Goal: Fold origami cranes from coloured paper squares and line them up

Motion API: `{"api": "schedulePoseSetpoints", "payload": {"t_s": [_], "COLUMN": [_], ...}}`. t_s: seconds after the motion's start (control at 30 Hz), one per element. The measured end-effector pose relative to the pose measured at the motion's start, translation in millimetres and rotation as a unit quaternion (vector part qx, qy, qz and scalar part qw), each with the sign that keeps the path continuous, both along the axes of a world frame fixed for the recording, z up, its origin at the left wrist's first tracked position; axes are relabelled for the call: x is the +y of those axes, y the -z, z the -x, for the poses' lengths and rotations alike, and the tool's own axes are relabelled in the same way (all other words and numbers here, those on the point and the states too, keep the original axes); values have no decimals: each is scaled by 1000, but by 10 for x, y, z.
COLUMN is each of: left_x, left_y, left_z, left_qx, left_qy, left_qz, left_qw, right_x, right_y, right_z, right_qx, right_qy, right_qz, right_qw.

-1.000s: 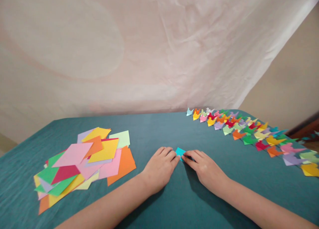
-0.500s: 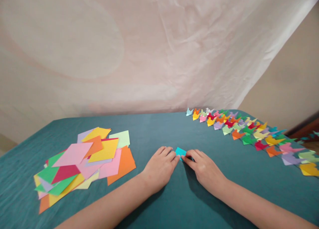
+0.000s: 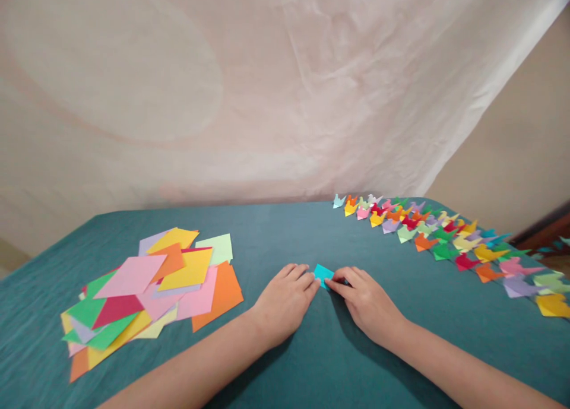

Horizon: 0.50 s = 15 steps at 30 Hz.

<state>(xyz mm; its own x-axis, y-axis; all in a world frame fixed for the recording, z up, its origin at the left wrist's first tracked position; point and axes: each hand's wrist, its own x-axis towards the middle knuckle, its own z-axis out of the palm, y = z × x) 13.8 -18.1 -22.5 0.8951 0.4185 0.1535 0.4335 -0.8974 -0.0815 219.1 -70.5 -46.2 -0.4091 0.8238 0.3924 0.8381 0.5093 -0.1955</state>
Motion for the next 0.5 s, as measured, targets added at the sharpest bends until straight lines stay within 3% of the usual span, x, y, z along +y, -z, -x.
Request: {"api": "schedulePoseSetpoints", "payload": {"t_s": [0.3, 0.5], "left_x": [-35, -32], "left_y": [49, 1], "left_z": [26, 12], "left_qx": [-3, -1], "left_qy": [-32, -40], "left_qz": [-25, -26], "left_qw": [999, 999], "right_x": [-8, 1], "right_y": [-13, 3], "right_z": [7, -1], "right_qx": [-22, -37], "right_qy": [5, 6], "right_qz": [-5, -20], "right_qw": [1000, 999]}}
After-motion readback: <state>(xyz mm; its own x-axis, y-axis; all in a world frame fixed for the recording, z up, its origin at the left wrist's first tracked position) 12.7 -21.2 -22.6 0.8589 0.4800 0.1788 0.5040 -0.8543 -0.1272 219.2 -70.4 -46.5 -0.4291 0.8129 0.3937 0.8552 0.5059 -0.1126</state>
